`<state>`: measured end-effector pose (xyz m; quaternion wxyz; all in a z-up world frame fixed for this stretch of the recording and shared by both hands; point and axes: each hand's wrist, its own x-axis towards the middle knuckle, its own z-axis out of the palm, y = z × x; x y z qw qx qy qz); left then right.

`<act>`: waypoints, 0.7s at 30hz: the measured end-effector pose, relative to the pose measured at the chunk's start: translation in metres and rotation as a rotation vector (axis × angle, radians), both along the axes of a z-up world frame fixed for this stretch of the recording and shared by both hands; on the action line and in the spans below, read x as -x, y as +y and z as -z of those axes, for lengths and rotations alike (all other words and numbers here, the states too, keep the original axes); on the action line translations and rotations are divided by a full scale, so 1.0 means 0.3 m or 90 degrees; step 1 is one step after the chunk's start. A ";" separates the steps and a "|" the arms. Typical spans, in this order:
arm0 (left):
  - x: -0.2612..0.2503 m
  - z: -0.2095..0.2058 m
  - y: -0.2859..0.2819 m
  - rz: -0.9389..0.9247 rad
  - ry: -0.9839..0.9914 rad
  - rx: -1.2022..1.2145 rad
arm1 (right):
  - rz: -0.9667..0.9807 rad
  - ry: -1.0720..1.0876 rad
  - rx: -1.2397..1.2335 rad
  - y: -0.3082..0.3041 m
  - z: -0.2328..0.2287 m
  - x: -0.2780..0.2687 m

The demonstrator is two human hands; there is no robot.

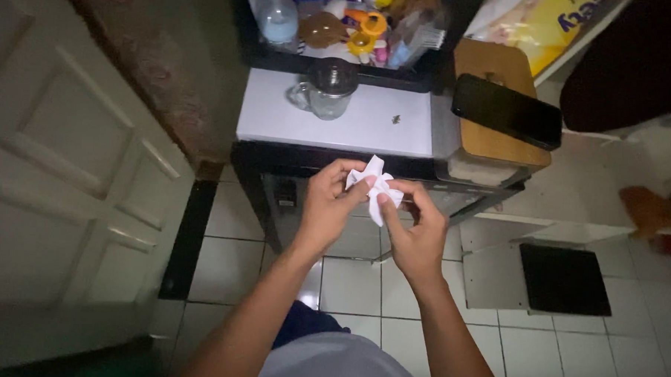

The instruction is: The person wipes a white desk surface with a yellow cloth, moves a stack of notebooks and a purple pouch aside, then continues wiping the desk. The person also picks up and discards a small piece of paper.

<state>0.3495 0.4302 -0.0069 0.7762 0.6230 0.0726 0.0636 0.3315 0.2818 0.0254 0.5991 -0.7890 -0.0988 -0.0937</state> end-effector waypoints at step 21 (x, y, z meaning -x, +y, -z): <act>-0.284 -0.046 0.221 0.140 -0.204 -0.557 | 0.081 -0.060 0.373 0.214 0.078 -0.400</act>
